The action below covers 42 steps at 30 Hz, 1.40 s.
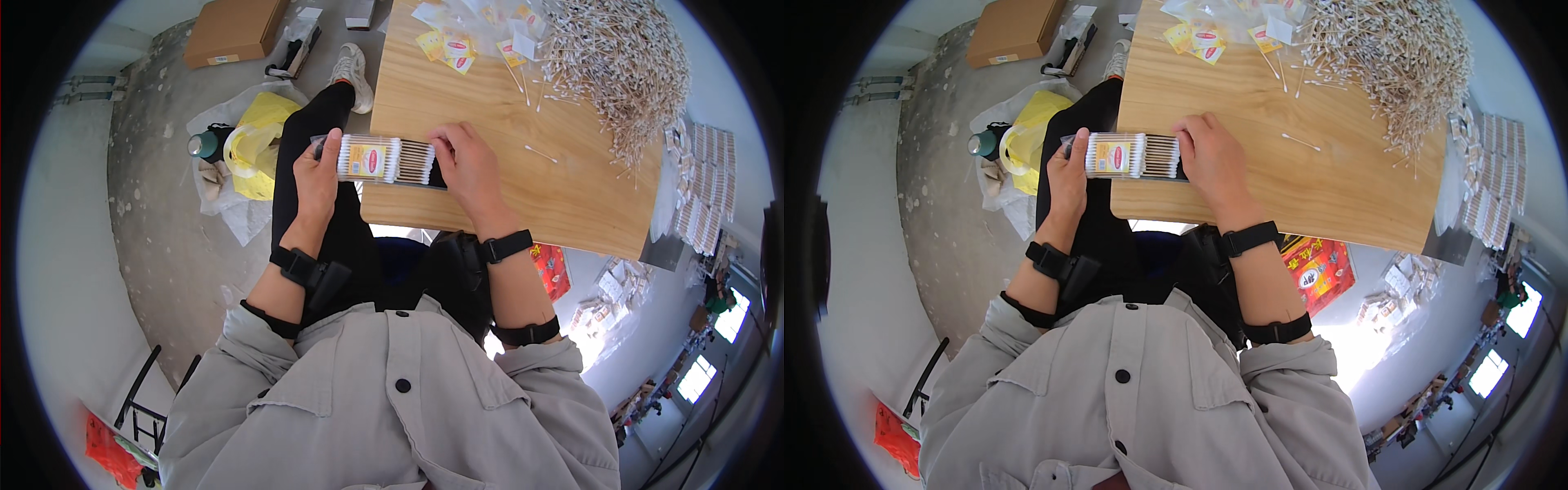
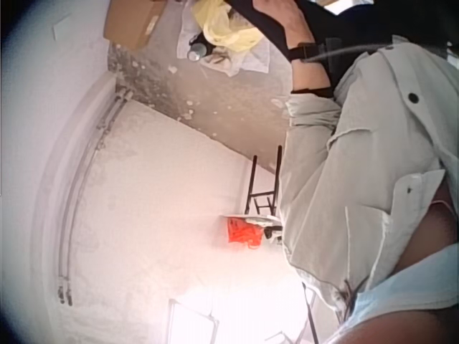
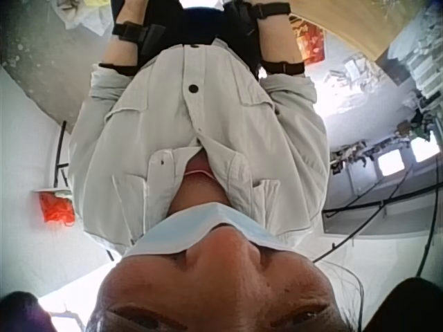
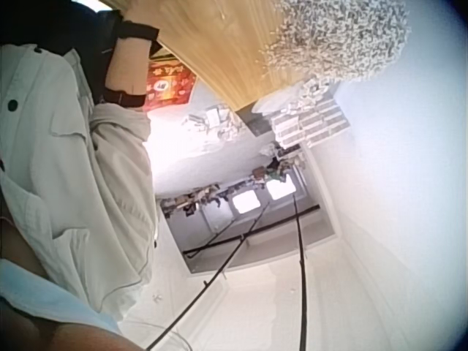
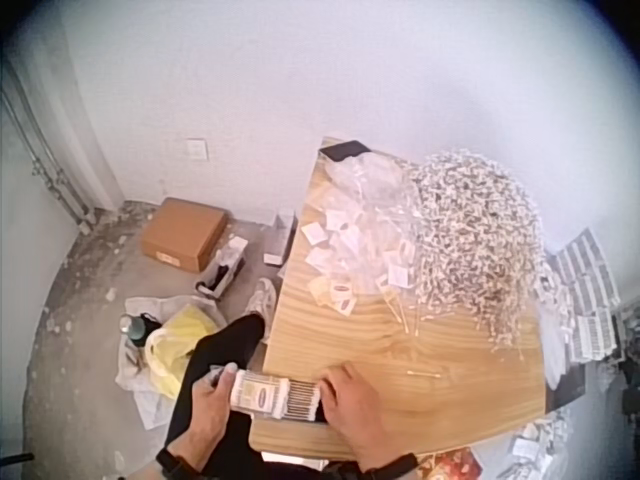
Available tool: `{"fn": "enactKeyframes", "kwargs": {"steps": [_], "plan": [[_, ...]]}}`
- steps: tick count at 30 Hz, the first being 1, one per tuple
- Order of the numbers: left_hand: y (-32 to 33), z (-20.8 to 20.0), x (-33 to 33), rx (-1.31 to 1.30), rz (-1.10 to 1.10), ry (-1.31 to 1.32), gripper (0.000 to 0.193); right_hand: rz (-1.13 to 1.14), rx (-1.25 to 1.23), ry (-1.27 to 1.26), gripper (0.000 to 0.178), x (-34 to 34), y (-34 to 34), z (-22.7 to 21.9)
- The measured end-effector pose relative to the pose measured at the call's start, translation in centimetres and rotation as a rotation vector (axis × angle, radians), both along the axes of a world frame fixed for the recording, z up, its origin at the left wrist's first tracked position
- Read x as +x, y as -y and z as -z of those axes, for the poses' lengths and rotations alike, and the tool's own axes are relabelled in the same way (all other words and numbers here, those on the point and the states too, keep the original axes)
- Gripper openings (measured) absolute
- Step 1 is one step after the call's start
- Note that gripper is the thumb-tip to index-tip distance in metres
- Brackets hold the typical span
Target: The person gathers loose cotton swabs from a pile on a wooden table and arranges them into neat rows. They then place these rows into a small plastic wrapper, fold the wrapper to seal it, and set the finished package aside. The process is repeated multiple times throughout the video.
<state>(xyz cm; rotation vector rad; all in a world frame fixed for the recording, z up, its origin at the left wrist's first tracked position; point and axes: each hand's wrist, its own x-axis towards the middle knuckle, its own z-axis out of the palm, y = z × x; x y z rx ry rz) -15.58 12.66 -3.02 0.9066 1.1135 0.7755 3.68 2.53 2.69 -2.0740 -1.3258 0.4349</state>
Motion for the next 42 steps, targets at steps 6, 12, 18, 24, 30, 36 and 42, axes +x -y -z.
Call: {"fn": "enactKeyframes", "kwargs": {"steps": [6,12,18,24,30,36,42], "plan": [[0.1,-0.6,0.1,-0.003,0.011,-0.01,0.03,0.344,0.178,-0.331,0.017,-0.5,0.5,1.6],[0.0,-0.2,0.0,0.001,0.001,-0.013,0.032,0.413,0.58,-0.96,0.042,-4.4,-0.7,2.6],[-0.3,0.3,-0.4,0.008,0.061,-0.004,0.028,0.371,0.652,-0.922,0.048,-5.9,-1.0,3.1],[-0.1,-0.2,-0.3,-0.01,0.048,-0.028,0.028,0.391,0.594,-0.847,0.051,-5.9,0.1,3.0],[0.0,0.2,-0.3,0.049,0.051,-0.027,0.028,0.355,0.513,-0.792,0.055,-8.2,-1.1,3.1],[0.2,-0.5,0.1,0.005,0.017,-0.007,0.032,0.351,0.624,-0.91,0.053,-8.0,-1.0,3.8],[0.2,-0.1,0.1,0.026,0.005,-0.005,0.031,0.356,0.509,-0.695,0.048,-10.4,-2.9,2.9]]}}
